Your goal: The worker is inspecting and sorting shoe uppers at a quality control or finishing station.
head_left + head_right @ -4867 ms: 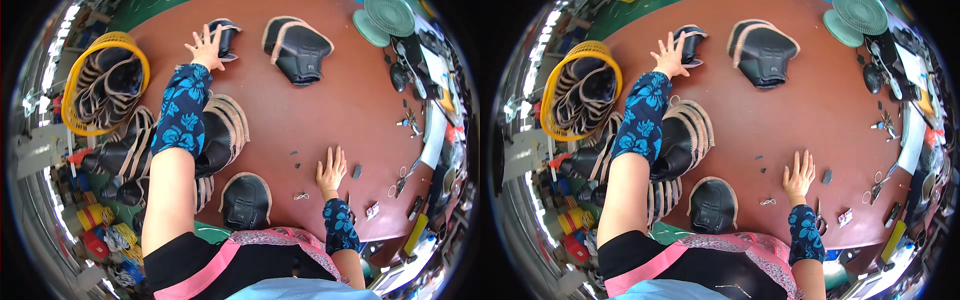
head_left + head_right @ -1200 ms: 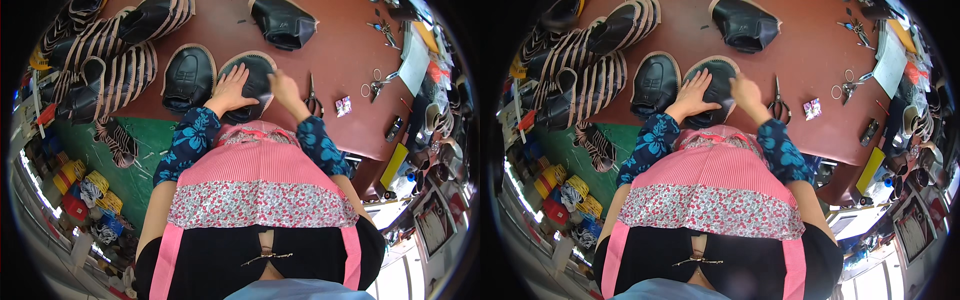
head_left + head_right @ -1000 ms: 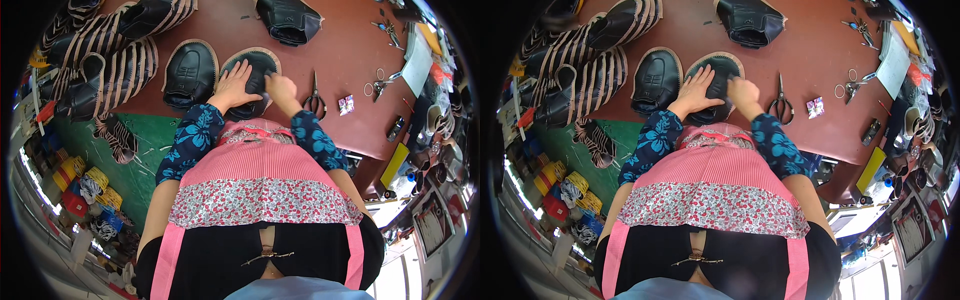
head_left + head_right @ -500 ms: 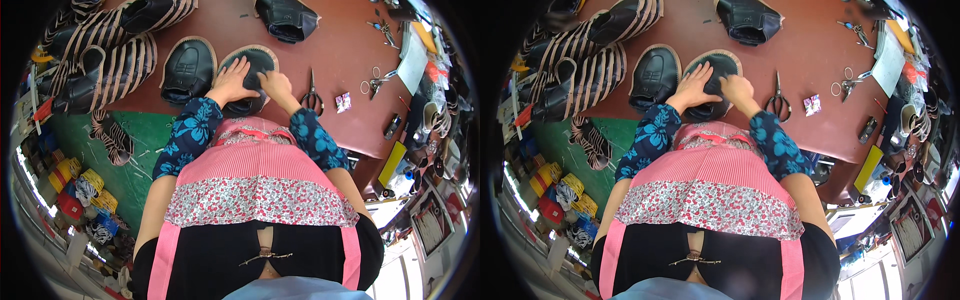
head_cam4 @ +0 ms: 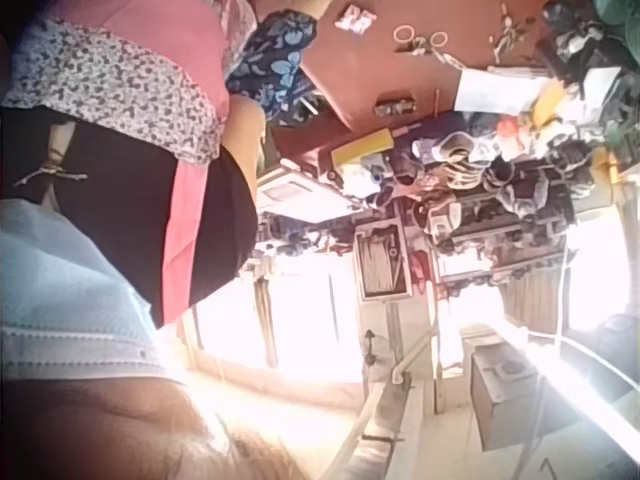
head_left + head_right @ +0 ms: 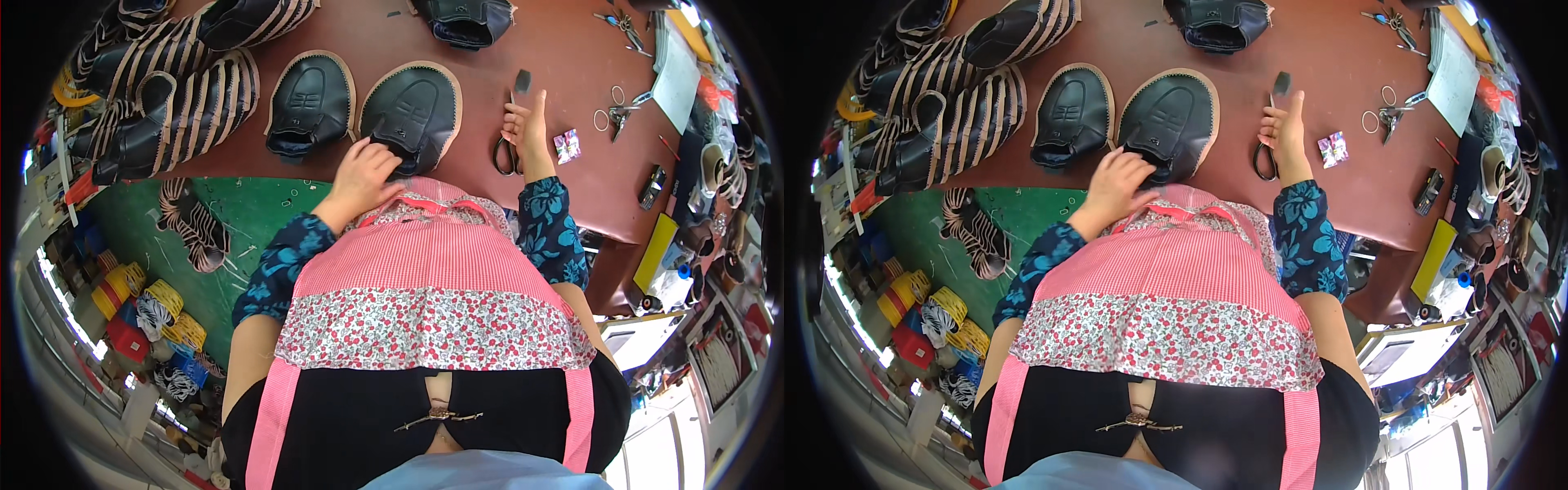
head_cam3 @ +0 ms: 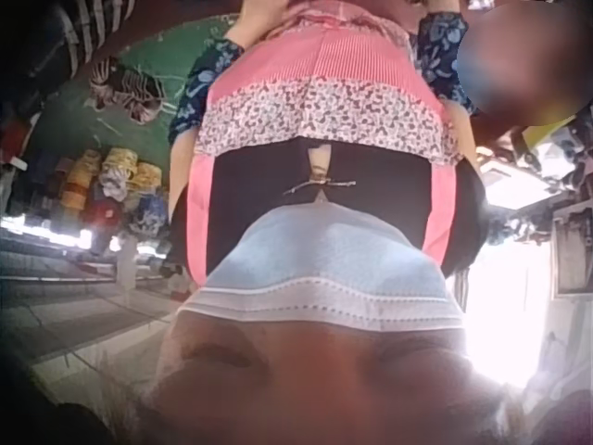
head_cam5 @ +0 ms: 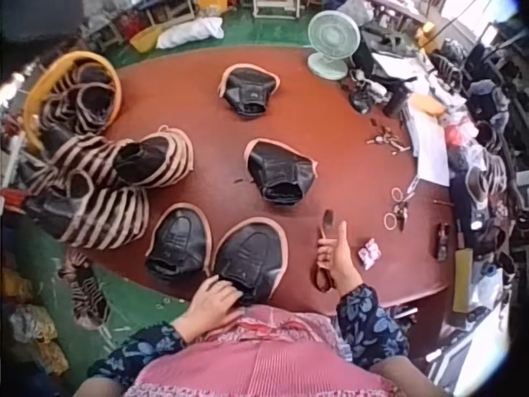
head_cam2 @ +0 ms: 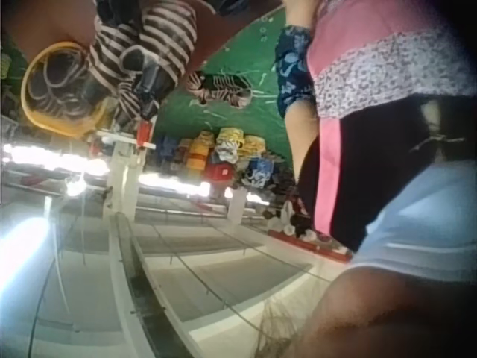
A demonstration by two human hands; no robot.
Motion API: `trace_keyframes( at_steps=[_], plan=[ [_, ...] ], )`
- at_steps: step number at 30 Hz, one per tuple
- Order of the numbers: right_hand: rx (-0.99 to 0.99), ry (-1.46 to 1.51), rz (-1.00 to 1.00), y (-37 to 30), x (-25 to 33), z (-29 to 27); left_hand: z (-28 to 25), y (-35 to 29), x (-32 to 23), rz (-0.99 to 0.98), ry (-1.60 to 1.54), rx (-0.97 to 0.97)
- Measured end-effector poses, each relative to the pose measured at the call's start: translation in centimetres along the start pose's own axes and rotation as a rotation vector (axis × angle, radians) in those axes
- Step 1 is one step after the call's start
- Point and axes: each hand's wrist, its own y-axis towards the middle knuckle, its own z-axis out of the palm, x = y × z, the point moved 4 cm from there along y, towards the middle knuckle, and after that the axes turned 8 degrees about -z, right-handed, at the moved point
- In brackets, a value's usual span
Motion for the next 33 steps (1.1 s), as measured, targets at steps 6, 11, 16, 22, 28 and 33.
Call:
trace_keyframes(
  at_steps=[6,11,16,22,28,33],
  plan=[
    [0.394,0.115,0.055,-7.1,-2.4,5.7,-0.9,1.4,-2.8,0.005,-0.003,-0.001],
    [0.688,0.451,0.026,-12.2,3.0,11.8,-4.0,0.0,-4.3,0.039,0.002,-0.093],
    [0.8,0.194,-0.17,-15.4,6.6,16.0,-10.0,-4.3,-3.3,0.0,0.182,-0.136],
    [-0.478,-0.688,-1.219,-3.8,11.4,12.7,-12.5,-9.3,7.7,-0.301,0.364,0.1],
    [-0.307,-0.948,-0.781,7.1,12.0,9.5,-12.1,-0.6,8.1,-0.462,0.389,0.063],
    [-0.199,-0.883,-0.929,-4.0,11.6,10.8,-11.0,7.6,5.2,-0.599,-0.441,-0.224]
  ],
)
